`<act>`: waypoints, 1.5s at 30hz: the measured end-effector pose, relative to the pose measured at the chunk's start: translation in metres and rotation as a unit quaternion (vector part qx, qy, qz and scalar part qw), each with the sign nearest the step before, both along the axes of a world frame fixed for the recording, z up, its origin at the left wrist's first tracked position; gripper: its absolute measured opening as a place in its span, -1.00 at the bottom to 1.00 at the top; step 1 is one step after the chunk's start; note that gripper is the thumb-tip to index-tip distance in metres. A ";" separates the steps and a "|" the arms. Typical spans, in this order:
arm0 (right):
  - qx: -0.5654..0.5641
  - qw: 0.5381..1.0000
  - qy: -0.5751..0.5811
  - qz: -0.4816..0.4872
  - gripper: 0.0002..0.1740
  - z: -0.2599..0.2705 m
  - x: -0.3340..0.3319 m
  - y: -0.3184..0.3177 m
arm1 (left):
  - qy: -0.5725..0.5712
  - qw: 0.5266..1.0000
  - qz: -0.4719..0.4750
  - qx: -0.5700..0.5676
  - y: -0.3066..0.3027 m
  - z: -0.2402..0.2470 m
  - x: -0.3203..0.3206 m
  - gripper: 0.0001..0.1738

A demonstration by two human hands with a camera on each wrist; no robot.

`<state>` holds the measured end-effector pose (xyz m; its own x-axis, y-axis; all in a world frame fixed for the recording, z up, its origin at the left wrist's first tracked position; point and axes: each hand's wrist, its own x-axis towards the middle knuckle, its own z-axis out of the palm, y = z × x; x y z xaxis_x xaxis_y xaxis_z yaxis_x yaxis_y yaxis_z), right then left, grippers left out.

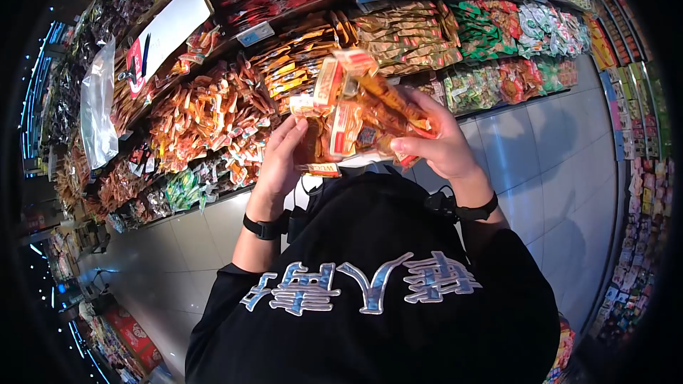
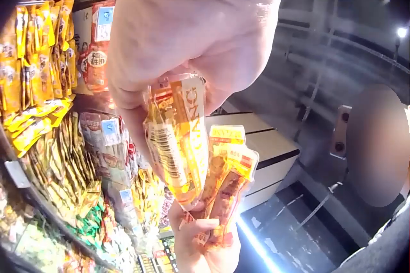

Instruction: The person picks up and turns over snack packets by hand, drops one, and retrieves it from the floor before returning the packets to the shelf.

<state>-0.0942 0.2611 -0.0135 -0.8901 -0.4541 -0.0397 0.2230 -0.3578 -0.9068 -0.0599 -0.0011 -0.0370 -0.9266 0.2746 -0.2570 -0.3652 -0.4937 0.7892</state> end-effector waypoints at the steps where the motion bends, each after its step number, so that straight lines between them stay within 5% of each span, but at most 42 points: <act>1: 0.003 1.000 -0.008 0.015 -0.20 -0.001 0.000 0.001 | -0.017 1.000 0.016 0.002 0.004 0.002 -0.001 -0.57; 5: 0.055 0.997 0.009 0.058 -0.26 0.002 -0.003 -0.003 | 0.003 0.999 0.018 0.032 0.017 0.003 -0.002 -0.28; 8: 0.057 0.997 0.028 0.030 -0.29 -0.003 -0.005 -0.013 | 0.009 0.992 0.015 0.125 0.023 0.005 -0.001 -0.23; 13: 0.049 0.998 0.049 0.003 -0.31 -0.013 -0.008 -0.020 | 0.030 0.994 0.011 0.107 0.021 0.009 -0.005 -0.38; 21: 0.094 0.994 0.049 -0.038 -0.38 -0.018 -0.012 -0.035 | 0.035 0.996 0.003 -0.082 0.024 0.007 -0.010 -0.53; 24: 0.032 0.997 -0.008 -0.074 -0.42 -0.015 -0.009 -0.043 | 0.036 0.998 0.004 -0.044 0.027 0.005 -0.009 -0.53; 34: -0.097 0.983 -0.094 -0.125 -0.54 -0.031 -0.026 -0.011 | 0.033 0.984 0.173 -0.030 0.018 0.006 0.001 -0.57; 41: -0.202 0.961 -0.188 -0.004 -0.23 -0.031 -0.024 0.000 | 0.242 0.908 0.269 -0.213 0.023 -0.010 0.006 -0.46; 45: -0.156 0.972 -0.167 0.045 -0.40 -0.025 -0.019 -0.004 | 0.432 0.809 0.234 -0.322 0.032 -0.007 0.001 -0.52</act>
<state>-0.1132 0.2573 -0.0386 -0.8070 -0.5662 -0.1679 0.5301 -0.5693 -0.6284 -0.0591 0.0305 -0.0438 -0.8009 -0.0905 0.5920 0.5681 0.1977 0.7988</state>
